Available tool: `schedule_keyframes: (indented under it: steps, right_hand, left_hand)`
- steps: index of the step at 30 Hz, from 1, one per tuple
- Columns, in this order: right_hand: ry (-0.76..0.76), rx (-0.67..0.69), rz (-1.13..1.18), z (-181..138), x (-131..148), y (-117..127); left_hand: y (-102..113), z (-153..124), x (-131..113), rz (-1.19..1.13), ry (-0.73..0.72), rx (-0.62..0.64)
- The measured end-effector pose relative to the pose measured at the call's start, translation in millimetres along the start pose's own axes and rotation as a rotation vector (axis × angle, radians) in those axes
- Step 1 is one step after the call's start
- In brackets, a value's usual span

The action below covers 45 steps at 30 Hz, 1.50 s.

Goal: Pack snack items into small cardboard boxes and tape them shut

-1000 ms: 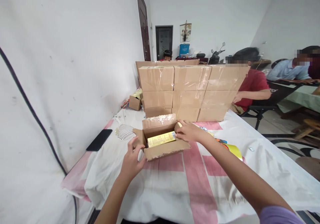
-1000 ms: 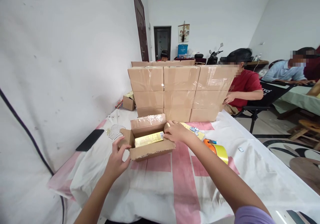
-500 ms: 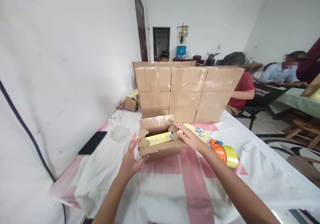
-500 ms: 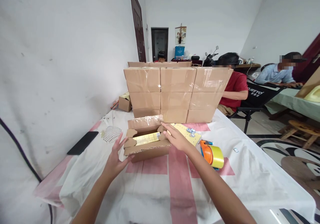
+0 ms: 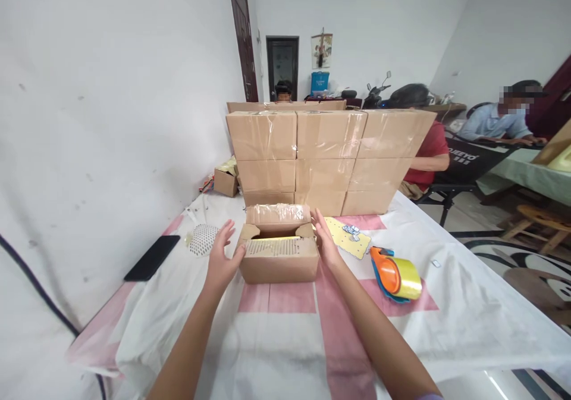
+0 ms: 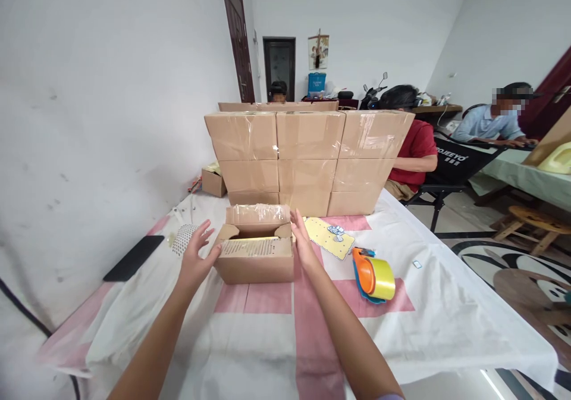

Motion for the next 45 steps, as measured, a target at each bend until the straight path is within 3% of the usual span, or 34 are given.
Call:
schedule_keyframes:
  steps: [6,11,27,33,37,39,43,45]
  right_hand:
    - [0.165,-0.078,-0.099,-6,24,6]
    - [0.320,-0.036,-0.230,-22,42,8]
    - [0.377,-0.026,-0.532,-25,48,6]
    - [0.279,-0.037,-0.572,-30,48,6]
    - [0.188,-0.314,-0.473,-77,44,45]
    - [0.172,-0.526,-0.443,-122,40,81]
    - [0.096,-0.971,-0.609,-213,23,160]
    - [-0.032,-1.002,-0.608,-226,-1,187]
  left_hand:
    - [-23,6,-44,0.352,-0.295,0.136]
    - [-77,-15,-65,0.459,-0.394,0.491]
    - [-107,-14,-57,0.661,-0.279,0.609]
    - [-112,-13,-65,0.707,-0.274,0.651]
    - [-111,-14,-74,0.703,-0.305,0.639]
    - [-110,-17,-78,0.701,-0.321,0.628]
    - [-108,-24,-85,0.715,-0.349,0.567]
    - [-106,-25,-89,0.723,-0.357,0.492]
Point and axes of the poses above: each hand's wrist, its own z-axis towards the middle knuckle, its own y-axis out of the back of the hand, x = y × z, the point moved 10 cm from there along z, towards the middle knuckle, and after that the axes turned 9 degrees about -z, right-handed, at the moved point
